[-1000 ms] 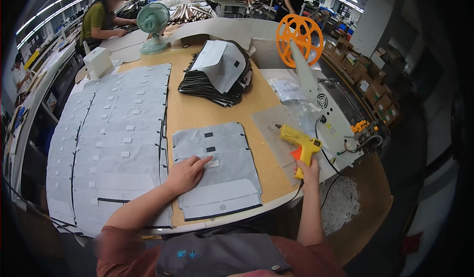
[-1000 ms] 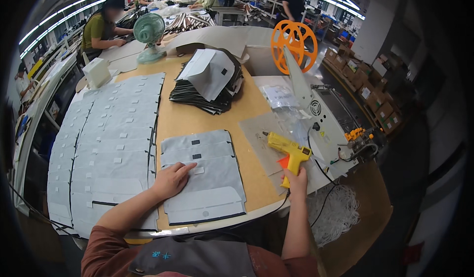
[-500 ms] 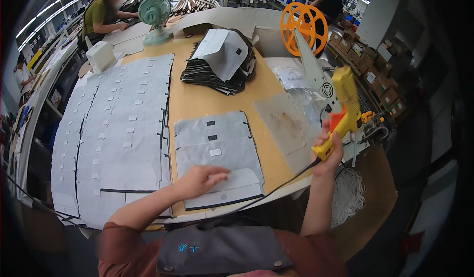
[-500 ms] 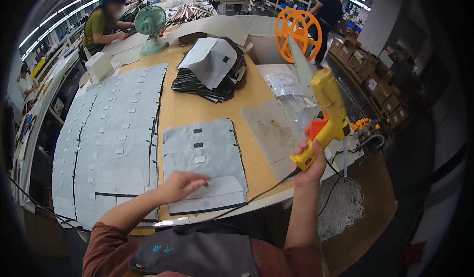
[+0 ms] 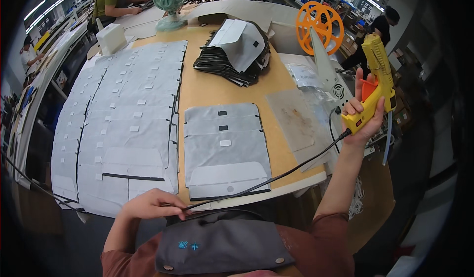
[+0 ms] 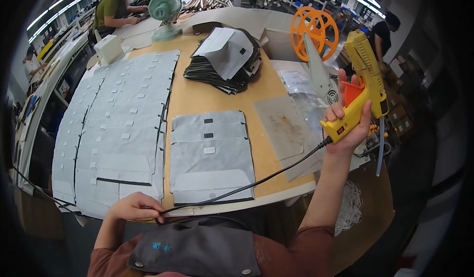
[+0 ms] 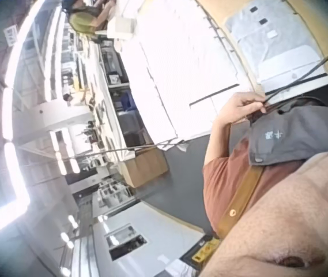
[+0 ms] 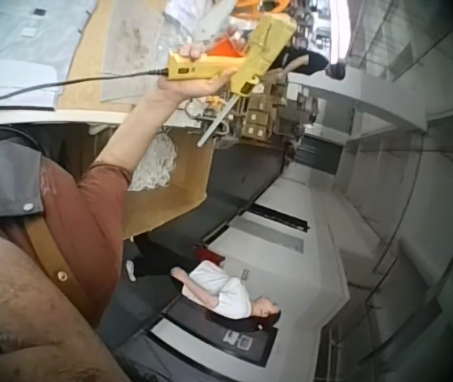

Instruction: The person uses a yellow hot glue gun to apply adhesive to small black rectangular patches on a grey fabric panel. They then press white rectangular pieces onto the glued areas. The person repeats this process for multiple patches on the panel and then moves the completed panel aside to work on a new one.

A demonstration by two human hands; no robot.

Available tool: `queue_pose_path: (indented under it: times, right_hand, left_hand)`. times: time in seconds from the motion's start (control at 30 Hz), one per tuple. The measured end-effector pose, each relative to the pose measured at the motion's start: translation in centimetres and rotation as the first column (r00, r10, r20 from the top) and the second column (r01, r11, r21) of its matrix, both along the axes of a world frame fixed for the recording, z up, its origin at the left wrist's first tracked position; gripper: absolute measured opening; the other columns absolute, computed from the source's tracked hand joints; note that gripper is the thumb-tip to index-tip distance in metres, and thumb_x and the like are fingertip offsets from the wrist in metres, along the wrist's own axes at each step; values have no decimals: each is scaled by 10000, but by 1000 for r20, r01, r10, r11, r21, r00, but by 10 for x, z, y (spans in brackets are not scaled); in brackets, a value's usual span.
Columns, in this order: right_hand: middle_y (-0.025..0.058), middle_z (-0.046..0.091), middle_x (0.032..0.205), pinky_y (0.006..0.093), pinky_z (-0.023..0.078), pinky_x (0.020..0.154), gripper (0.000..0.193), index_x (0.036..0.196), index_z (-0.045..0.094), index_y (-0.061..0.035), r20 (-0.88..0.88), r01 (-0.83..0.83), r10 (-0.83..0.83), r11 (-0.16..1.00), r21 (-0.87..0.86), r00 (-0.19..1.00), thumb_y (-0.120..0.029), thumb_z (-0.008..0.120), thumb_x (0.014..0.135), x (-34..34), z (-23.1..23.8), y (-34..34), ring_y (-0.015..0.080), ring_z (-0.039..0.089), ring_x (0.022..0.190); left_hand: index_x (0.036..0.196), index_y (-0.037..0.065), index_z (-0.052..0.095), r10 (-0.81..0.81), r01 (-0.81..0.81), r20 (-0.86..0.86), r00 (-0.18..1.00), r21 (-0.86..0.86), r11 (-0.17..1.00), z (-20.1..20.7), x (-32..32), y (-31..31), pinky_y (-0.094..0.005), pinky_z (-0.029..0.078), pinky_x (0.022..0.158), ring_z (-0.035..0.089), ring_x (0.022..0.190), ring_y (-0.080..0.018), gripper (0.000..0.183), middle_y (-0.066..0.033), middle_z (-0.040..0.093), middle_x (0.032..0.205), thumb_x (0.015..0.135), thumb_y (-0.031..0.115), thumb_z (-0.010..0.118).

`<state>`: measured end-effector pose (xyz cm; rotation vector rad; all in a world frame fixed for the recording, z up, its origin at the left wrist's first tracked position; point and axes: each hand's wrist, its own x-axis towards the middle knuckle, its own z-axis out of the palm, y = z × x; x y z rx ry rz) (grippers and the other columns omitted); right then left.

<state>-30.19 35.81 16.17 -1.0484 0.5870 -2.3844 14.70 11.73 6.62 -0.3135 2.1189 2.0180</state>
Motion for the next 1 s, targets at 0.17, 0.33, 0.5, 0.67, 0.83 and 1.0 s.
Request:
queue_pose_path:
  times: [0.17,0.33,0.5,0.67,0.83,1.0]
  right_hand:
    - [160,351,1547,293,479,615,603,1505,314,-38,-81,-98,105,992,85,991,-340,494,1016,-2,1,-12,133,527,641]
    - [269,485,1382,344,539,715,647,1427,348,63,-98,-14,45,955,297,994,-317,565,950,-7,-24,-23,196,614,810]
    - [189,521,1330,414,482,988,704,1445,345,19,-265,158,-6,816,556,964,-238,647,864,25,-63,-41,339,511,1273]
    - [227,576,1251,486,424,1049,755,1396,400,58,-211,86,127,630,772,969,-262,664,766,54,-96,-56,376,550,1221]
    - [244,603,1204,469,437,1025,694,1386,408,67,-54,-95,286,482,871,957,-231,662,813,63,-112,-69,339,596,1138]
    - [222,611,1181,435,455,1006,614,1382,412,54,9,-173,335,464,869,942,-225,644,886,73,-119,-75,306,605,1122]
  left_hand:
    - [1067,-15,723,2,22,-176,984,134,991,53,18,-21,-261,541,716,713,813,-154,168,-86,751,966,915,53,694]
    - [1064,-2,716,-319,321,-227,920,-28,947,63,-18,-58,-274,530,662,714,793,-187,182,-97,744,940,912,97,714]
    - [1075,41,718,-439,442,-163,883,-19,897,21,-64,-72,-290,517,654,696,787,-212,189,-79,734,901,934,165,694]
    - [1020,54,733,-422,421,-110,900,-34,906,-17,-92,-85,-324,524,655,694,782,-241,198,-80,736,900,921,224,707]
    - [1062,90,722,-140,-69,-264,954,-651,756,-54,-109,-86,-294,525,578,688,726,-187,213,-49,738,1013,865,169,732]
    - [1105,122,707,-134,-353,-439,889,-841,410,-84,-112,-87,-258,481,512,587,583,-125,331,-44,707,1194,778,112,756]
